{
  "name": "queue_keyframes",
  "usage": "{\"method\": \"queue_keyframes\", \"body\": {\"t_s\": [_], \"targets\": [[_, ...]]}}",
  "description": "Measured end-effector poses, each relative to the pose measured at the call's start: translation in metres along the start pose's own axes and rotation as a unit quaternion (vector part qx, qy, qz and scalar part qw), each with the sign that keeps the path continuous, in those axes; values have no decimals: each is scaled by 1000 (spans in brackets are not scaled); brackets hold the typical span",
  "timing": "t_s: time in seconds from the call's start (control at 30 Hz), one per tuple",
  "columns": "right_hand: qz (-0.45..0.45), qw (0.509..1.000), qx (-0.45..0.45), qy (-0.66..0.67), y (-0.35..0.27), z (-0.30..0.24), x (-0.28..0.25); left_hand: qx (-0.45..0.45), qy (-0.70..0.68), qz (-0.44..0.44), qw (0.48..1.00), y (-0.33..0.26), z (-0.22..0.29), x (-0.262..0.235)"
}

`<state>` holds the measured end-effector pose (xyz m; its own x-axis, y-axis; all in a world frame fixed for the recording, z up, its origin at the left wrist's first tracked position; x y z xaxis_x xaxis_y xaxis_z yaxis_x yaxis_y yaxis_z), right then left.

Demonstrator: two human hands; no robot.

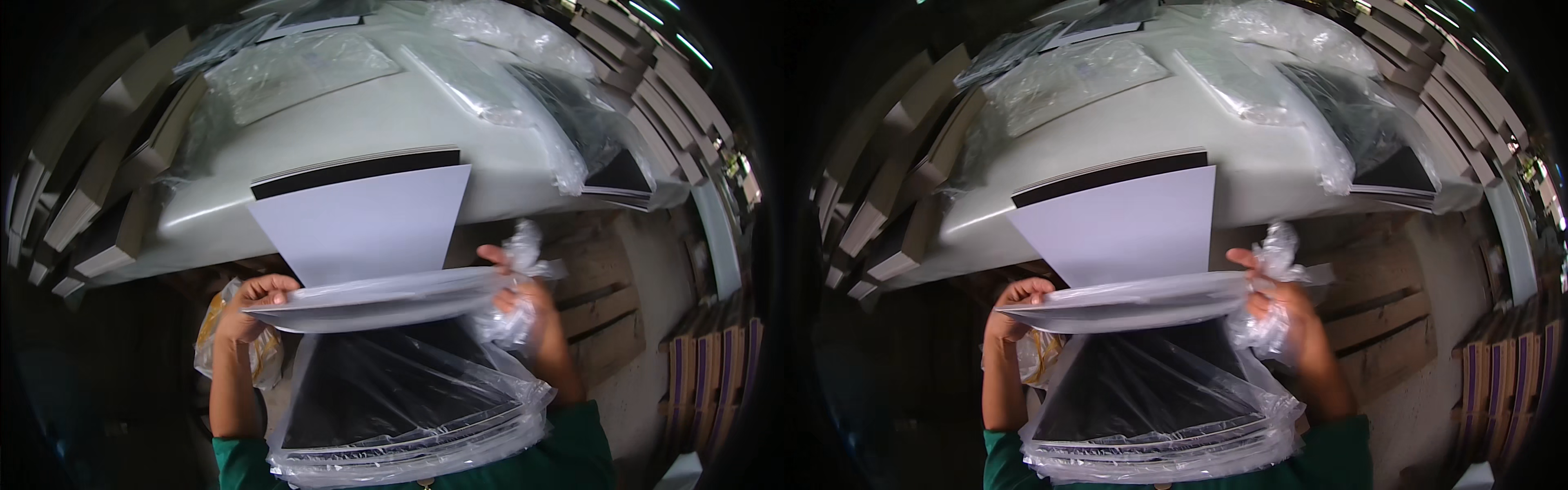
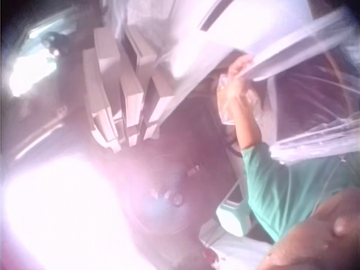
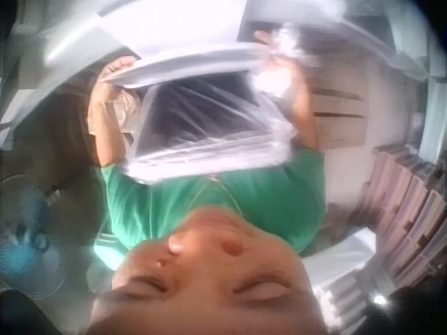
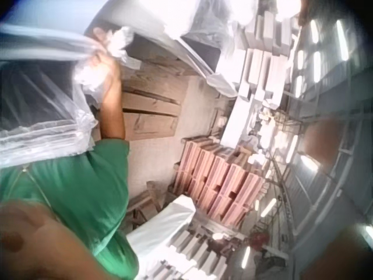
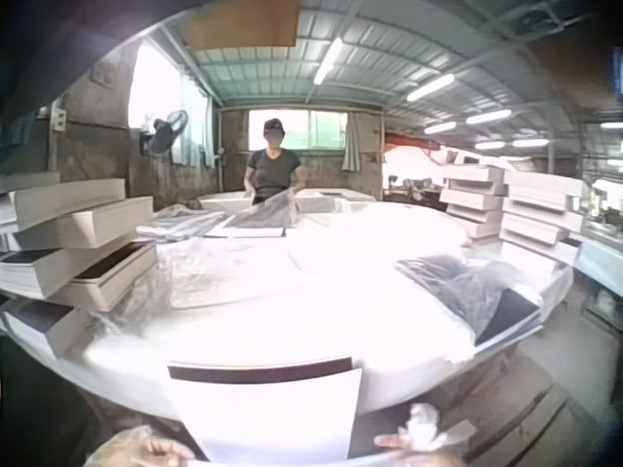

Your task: The person uses hands to wrap thin square objects in plastic sheets one by one.

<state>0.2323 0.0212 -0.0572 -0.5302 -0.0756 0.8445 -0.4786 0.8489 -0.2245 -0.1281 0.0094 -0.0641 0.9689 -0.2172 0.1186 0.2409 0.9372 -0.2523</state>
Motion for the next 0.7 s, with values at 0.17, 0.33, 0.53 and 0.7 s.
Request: {"method": "queue_keyframes", "body": {"t_s": [0.17, 0.33, 0.53, 0.7], "targets": [[33, 993, 105, -52, 51, 90, -192, -120, -233, -82, 962, 33, -163, -20], [189, 977, 53, -84, 76, 116, -221, -180, -204, -15, 962, 50, -237, -29], [154, 884, -41, -440, 102, 66, -199, -151, -98, 28, 983, 60, -249, -50], [-181, 957, -104, -200, 48, -30, -18, -114, 282, -232, 924, 21, -34, -4]]}}
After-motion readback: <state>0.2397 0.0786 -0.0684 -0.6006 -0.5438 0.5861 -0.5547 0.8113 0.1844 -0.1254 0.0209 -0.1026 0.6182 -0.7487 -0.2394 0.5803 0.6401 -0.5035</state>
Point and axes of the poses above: each hand's wrist, its own y-axis towards the middle knuckle, its own x-axis out of the palm, z = x × y, the point moved 6 cm from there along y, towards the middle knuckle, and after that the axes turned 11 degrees about y, right-handed, at the moved point
